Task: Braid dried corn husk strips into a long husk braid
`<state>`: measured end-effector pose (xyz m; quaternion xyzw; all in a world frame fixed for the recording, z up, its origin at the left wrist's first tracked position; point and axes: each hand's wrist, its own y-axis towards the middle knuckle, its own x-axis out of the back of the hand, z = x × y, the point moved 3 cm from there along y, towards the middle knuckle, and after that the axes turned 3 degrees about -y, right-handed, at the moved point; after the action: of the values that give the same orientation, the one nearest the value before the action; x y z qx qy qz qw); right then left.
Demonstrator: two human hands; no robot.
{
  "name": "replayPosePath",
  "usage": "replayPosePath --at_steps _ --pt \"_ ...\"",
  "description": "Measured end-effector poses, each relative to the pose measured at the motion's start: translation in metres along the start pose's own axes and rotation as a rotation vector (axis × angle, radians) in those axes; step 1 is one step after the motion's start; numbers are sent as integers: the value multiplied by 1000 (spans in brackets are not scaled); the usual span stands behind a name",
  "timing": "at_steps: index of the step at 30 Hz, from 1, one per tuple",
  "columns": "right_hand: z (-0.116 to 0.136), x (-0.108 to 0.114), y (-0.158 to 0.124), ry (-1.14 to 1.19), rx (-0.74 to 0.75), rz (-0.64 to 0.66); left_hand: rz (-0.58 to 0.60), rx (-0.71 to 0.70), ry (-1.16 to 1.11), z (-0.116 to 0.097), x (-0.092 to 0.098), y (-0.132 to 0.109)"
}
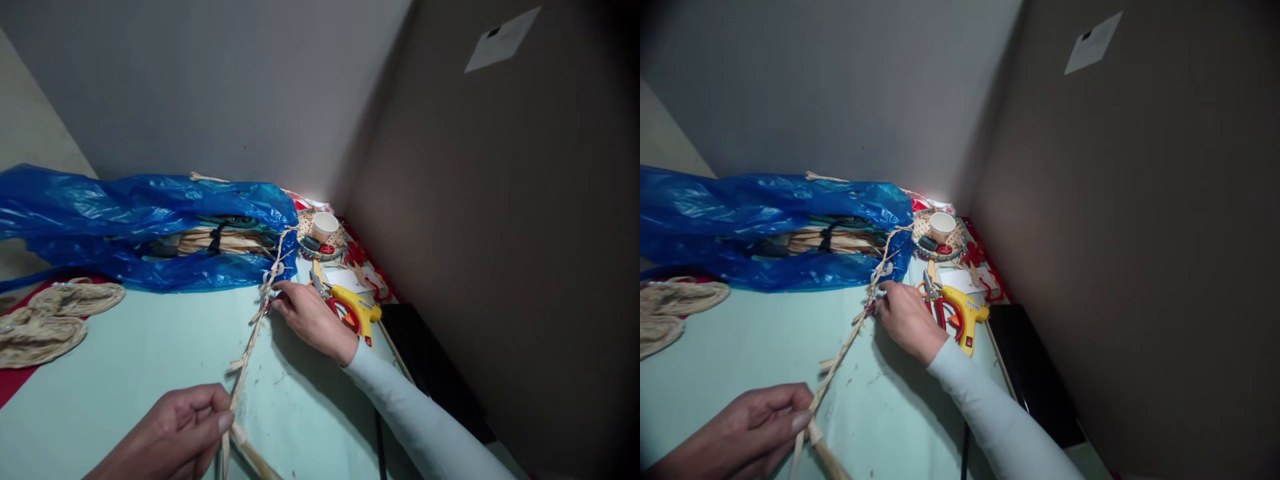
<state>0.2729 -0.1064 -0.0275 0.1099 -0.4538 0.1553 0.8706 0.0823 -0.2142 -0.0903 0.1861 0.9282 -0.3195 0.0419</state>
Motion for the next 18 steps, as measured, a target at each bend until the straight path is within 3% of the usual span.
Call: replayPosePath --at_steps 7,14,18 --pt "-5 -13 16 27 24 14 -43 126 -11 -7 14 -13" --pt "-9 -11 20 80 87 109 -39 129 -33 -14 29 -13" --pt "-11 -10 20 70 96 112 -64 61 122 -11 45 -6"
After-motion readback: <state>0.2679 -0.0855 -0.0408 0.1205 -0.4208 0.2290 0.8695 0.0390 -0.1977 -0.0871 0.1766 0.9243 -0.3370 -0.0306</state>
